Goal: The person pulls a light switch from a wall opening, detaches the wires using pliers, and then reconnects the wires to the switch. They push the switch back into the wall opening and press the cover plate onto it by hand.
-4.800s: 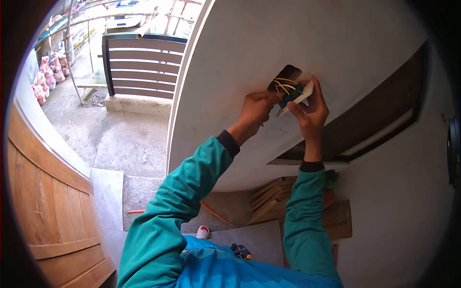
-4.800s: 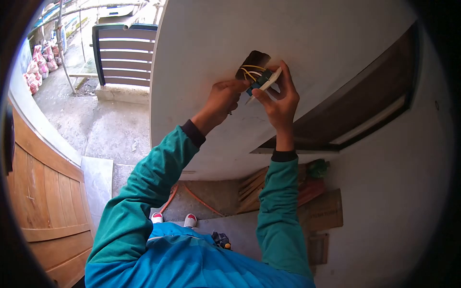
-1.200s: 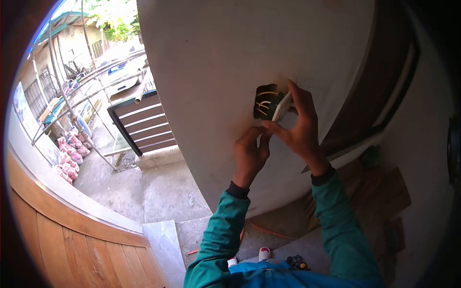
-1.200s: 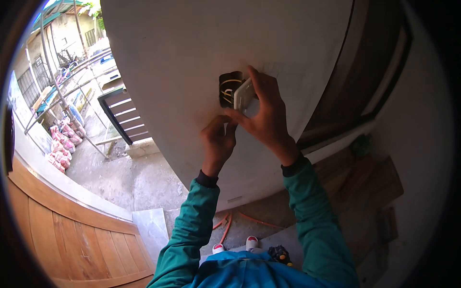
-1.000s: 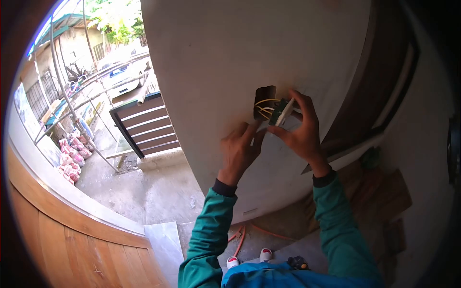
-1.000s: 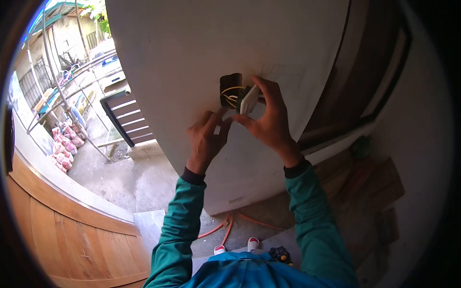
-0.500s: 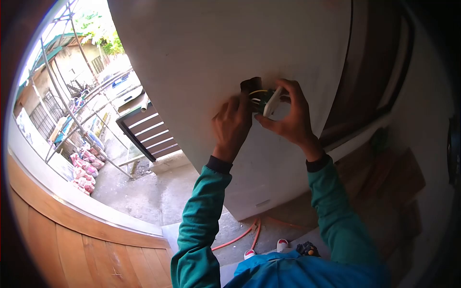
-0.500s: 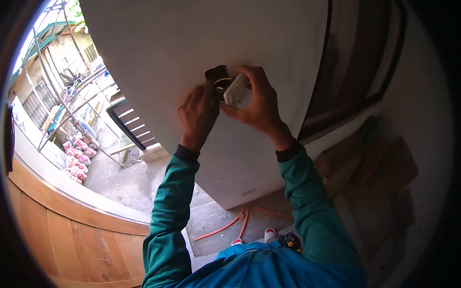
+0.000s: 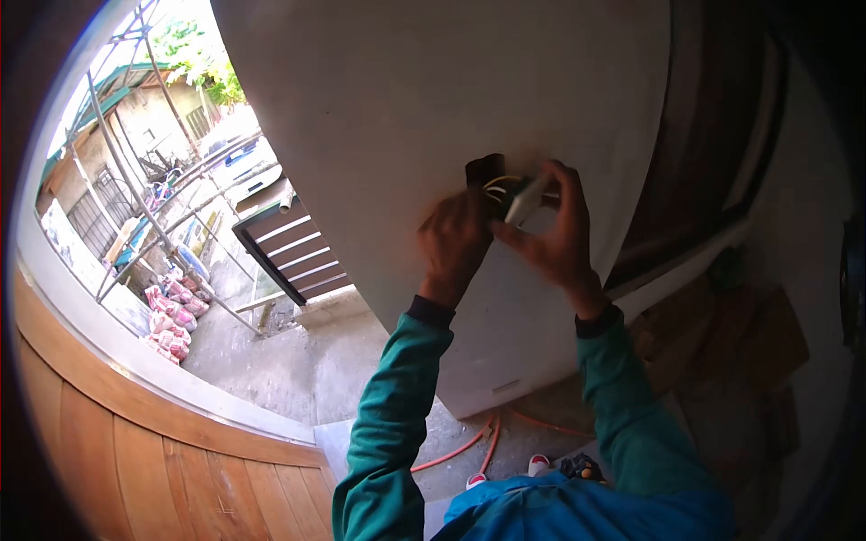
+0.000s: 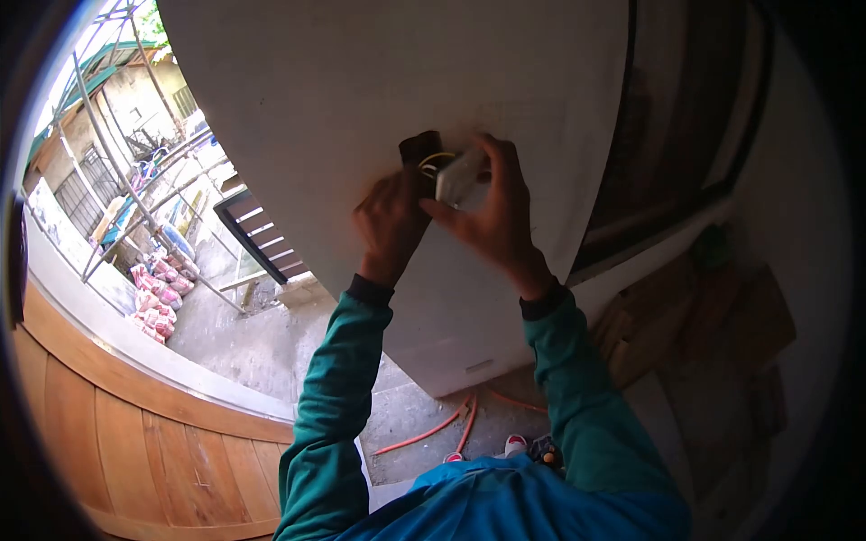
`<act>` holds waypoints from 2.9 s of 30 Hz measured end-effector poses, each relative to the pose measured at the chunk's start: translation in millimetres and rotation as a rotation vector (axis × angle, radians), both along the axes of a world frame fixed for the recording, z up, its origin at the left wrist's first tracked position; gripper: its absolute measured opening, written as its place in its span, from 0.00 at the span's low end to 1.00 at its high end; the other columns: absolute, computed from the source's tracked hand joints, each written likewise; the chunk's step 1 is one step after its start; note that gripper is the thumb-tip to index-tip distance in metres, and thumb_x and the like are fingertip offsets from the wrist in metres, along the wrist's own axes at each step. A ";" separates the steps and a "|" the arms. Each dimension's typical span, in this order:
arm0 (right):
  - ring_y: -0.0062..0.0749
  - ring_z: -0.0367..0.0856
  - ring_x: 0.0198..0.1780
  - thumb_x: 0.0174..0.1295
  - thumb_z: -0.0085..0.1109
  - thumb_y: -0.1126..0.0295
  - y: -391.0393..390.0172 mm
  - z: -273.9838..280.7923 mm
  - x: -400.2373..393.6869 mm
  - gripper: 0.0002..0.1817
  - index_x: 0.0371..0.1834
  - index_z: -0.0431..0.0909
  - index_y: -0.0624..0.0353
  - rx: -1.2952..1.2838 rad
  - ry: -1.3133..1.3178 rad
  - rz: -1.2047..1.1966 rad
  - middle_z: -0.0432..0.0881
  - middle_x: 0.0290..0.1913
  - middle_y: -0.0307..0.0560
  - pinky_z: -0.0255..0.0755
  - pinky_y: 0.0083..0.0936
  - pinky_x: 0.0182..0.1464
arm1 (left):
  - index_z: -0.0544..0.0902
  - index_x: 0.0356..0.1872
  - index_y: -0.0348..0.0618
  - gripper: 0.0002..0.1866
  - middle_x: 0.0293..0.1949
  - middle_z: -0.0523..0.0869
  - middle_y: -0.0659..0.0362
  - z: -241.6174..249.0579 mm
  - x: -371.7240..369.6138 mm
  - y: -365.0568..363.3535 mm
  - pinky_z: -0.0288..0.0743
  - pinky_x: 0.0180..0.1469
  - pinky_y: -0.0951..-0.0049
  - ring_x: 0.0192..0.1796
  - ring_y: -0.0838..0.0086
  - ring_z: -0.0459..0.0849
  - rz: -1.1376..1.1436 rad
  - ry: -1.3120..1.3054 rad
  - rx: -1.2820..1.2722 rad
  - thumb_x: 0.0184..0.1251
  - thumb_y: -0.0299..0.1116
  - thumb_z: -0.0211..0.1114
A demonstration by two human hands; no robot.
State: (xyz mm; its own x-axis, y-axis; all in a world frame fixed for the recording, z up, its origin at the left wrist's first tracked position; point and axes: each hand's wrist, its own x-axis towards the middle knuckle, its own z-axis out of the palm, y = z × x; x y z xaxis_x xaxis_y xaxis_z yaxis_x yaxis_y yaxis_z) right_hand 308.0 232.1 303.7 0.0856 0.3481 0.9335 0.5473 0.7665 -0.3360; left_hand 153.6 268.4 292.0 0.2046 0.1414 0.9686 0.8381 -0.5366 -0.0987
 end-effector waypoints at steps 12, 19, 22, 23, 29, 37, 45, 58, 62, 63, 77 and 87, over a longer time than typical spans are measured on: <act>0.39 0.76 0.57 0.42 0.82 0.63 4.5 -17.0 -0.4 0.47 0.64 0.61 0.59 -0.190 0.354 0.173 0.70 0.58 0.51 0.76 0.38 0.55 | 0.79 0.55 0.48 0.20 0.33 0.81 0.62 0.7 10.5 7.0 0.79 0.25 0.69 0.27 0.72 0.83 0.048 0.091 -0.048 0.59 0.32 0.64; 0.37 0.76 0.56 0.42 0.79 0.66 4.1 30.9 14.0 0.47 0.67 0.62 0.57 -0.148 0.093 0.146 0.71 0.58 0.49 0.74 0.37 0.57 | 0.77 0.58 0.51 0.20 0.37 0.85 0.62 17.0 11.2 3.2 0.79 0.25 0.69 0.27 0.69 0.86 -0.043 -0.026 -0.099 0.64 0.36 0.65; 0.38 0.77 0.55 0.42 0.78 0.69 -25.1 19.5 26.5 0.46 0.67 0.62 0.57 -0.127 0.220 0.393 0.70 0.58 0.48 0.74 0.38 0.59 | 0.76 0.58 0.49 0.21 0.38 0.87 0.58 14.2 10.3 -14.5 0.79 0.28 0.66 0.27 0.65 0.87 -0.137 -0.024 -0.180 0.63 0.34 0.65; 0.37 0.75 0.57 0.42 0.76 0.71 -32.5 11.5 29.2 0.45 0.67 0.62 0.58 -0.155 0.162 0.362 0.67 0.59 0.49 0.73 0.37 0.61 | 0.76 0.58 0.49 0.21 0.38 0.87 0.58 10.9 8.3 -19.0 0.79 0.28 0.66 0.27 0.65 0.87 -0.136 -0.027 -0.175 0.63 0.34 0.65; 0.32 0.71 0.56 0.42 0.75 0.73 -23.3 -33.0 35.4 0.41 0.61 0.61 0.56 -0.171 0.136 0.480 0.64 0.54 0.46 0.70 0.34 0.61 | 0.75 0.57 0.38 0.22 0.37 0.89 0.54 -36.1 -14.3 -26.9 0.69 0.28 0.78 0.34 0.75 0.85 -0.835 -0.707 -0.950 0.75 0.46 0.55; 0.26 0.80 0.44 0.63 0.60 0.50 3.3 4.7 43.8 0.21 0.35 0.80 0.60 -0.409 -0.213 0.839 0.83 0.40 0.43 0.76 0.26 0.49 | 0.80 0.53 0.37 0.21 0.45 0.84 0.54 -14.4 2.6 -8.4 0.68 0.27 0.79 0.32 0.80 0.79 -1.074 -0.924 -1.296 0.71 0.44 0.59; 0.36 0.85 0.27 0.68 0.51 0.59 29.5 72.1 -20.1 0.18 0.37 0.81 0.66 -0.823 -0.785 0.037 0.85 0.29 0.55 0.78 0.30 0.31 | 0.83 0.48 0.37 0.16 0.41 0.87 0.57 4.2 -27.3 -22.3 0.71 0.29 0.80 0.28 0.79 0.80 -0.825 -0.580 -1.181 0.72 0.40 0.58; 0.60 0.85 0.45 0.53 0.59 0.69 47.8 56.2 -66.5 0.13 0.36 0.82 0.70 -0.711 -0.138 -0.285 0.85 0.38 0.64 0.79 0.45 0.48 | 0.77 0.51 0.30 0.26 0.39 0.84 0.49 -2.5 -20.0 -4.7 0.73 0.45 0.68 0.41 0.69 0.81 -0.758 -0.422 -0.991 0.76 0.49 0.52; 0.58 0.85 0.44 0.53 0.60 0.69 57.0 48.7 -66.0 0.12 0.33 0.82 0.69 -0.603 -0.110 -0.371 0.85 0.38 0.64 0.79 0.46 0.48 | 0.79 0.52 0.33 0.21 0.40 0.84 0.55 1.7 -18.2 -4.1 0.71 0.38 0.75 0.35 0.79 0.78 -0.772 -0.464 -1.146 0.74 0.43 0.53; 0.58 0.85 0.44 0.53 0.60 0.69 58.0 50.4 -58.0 0.12 0.33 0.82 0.69 -0.613 -0.109 -0.376 0.85 0.38 0.64 0.79 0.46 0.48 | 0.80 0.51 0.34 0.21 0.39 0.84 0.57 2.2 -17.4 -6.6 0.70 0.34 0.76 0.33 0.79 0.77 -0.818 -0.526 -1.182 0.73 0.43 0.53; 0.42 0.73 0.65 0.50 0.78 0.62 -34.2 15.3 27.8 0.46 0.73 0.62 0.51 -0.410 -0.202 0.209 0.70 0.68 0.49 0.74 0.39 0.63 | 0.80 0.43 0.36 0.17 0.29 0.79 0.61 15.0 32.6 -9.3 0.66 0.25 0.75 0.26 0.77 0.74 -1.056 -1.195 -1.332 0.71 0.42 0.54; 0.40 0.78 0.60 0.47 0.80 0.59 -3.8 40.3 45.4 0.42 0.65 0.69 0.55 -0.226 -0.214 0.098 0.77 0.59 0.47 0.78 0.36 0.57 | 0.85 0.45 0.45 0.12 0.36 0.81 0.59 -16.4 -10.6 -22.5 0.74 0.32 0.71 0.31 0.72 0.80 -0.554 -0.523 -0.465 0.63 0.36 0.67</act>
